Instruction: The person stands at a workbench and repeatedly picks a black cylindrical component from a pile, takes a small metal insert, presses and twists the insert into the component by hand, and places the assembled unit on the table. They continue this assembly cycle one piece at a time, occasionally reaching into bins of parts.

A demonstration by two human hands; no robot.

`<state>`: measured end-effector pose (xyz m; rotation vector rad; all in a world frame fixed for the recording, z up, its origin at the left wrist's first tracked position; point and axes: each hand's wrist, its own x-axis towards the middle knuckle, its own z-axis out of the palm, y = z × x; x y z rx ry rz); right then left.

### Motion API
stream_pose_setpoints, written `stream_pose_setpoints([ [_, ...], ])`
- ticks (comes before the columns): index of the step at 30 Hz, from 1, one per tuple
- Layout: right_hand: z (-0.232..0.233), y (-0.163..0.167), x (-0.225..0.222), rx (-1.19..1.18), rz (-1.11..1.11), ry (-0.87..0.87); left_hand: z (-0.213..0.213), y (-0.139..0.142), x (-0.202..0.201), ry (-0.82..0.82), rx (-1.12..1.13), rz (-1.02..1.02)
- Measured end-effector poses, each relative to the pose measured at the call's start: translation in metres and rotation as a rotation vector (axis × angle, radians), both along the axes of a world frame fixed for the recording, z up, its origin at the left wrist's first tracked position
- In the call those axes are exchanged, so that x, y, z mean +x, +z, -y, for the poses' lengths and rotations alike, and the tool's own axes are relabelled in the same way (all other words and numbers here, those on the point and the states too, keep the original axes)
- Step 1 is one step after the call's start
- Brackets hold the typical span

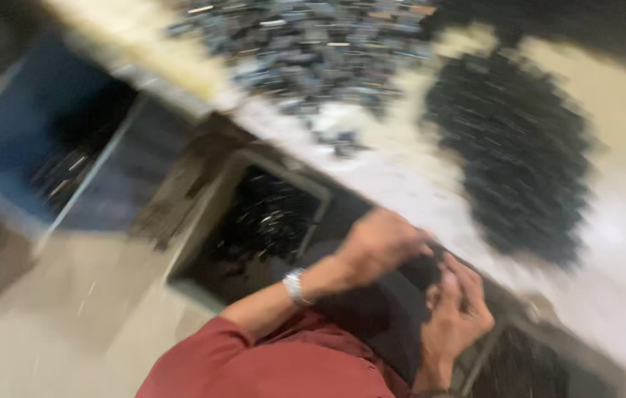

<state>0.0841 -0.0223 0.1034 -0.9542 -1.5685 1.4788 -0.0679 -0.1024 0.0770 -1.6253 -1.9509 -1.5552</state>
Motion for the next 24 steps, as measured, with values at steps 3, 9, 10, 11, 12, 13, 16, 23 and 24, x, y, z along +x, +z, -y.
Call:
stream_pose_setpoints([
  [3,0.012,-0.001,-0.015,0.144,0.018,0.072,0.024,0.01,0.016,0.089,0.103,-0.001],
  [9,0.004,-0.022,-0.017,0.055,-0.175,0.122,0.037,0.021,0.018,0.109,0.103,-0.15],
  [10,0.001,-0.025,-0.015,0.074,-0.154,0.145,0.037,0.022,0.017,0.103,0.089,-0.155],
  [11,0.0,-0.028,-0.014,0.093,-0.132,0.163,0.037,0.022,0.017,0.092,0.076,-0.16],
  [12,-0.001,-0.029,-0.013,0.132,-0.118,0.168,0.037,0.023,0.017,0.095,0.071,-0.182],
  [13,-0.001,-0.029,-0.013,0.17,-0.1,0.168,0.037,0.024,0.017,0.095,0.065,-0.201],
  [16,0.003,-0.026,-0.012,0.25,-0.063,0.138,0.043,0.026,0.017,0.086,0.039,-0.264],
  [23,-0.013,-0.022,-0.014,0.468,0.215,0.121,0.042,0.02,0.0,0.035,0.087,-0.384],
  [24,-0.019,-0.023,-0.016,0.052,0.106,0.156,0.037,0.02,-0.004,-0.112,0.137,-0.135],
])
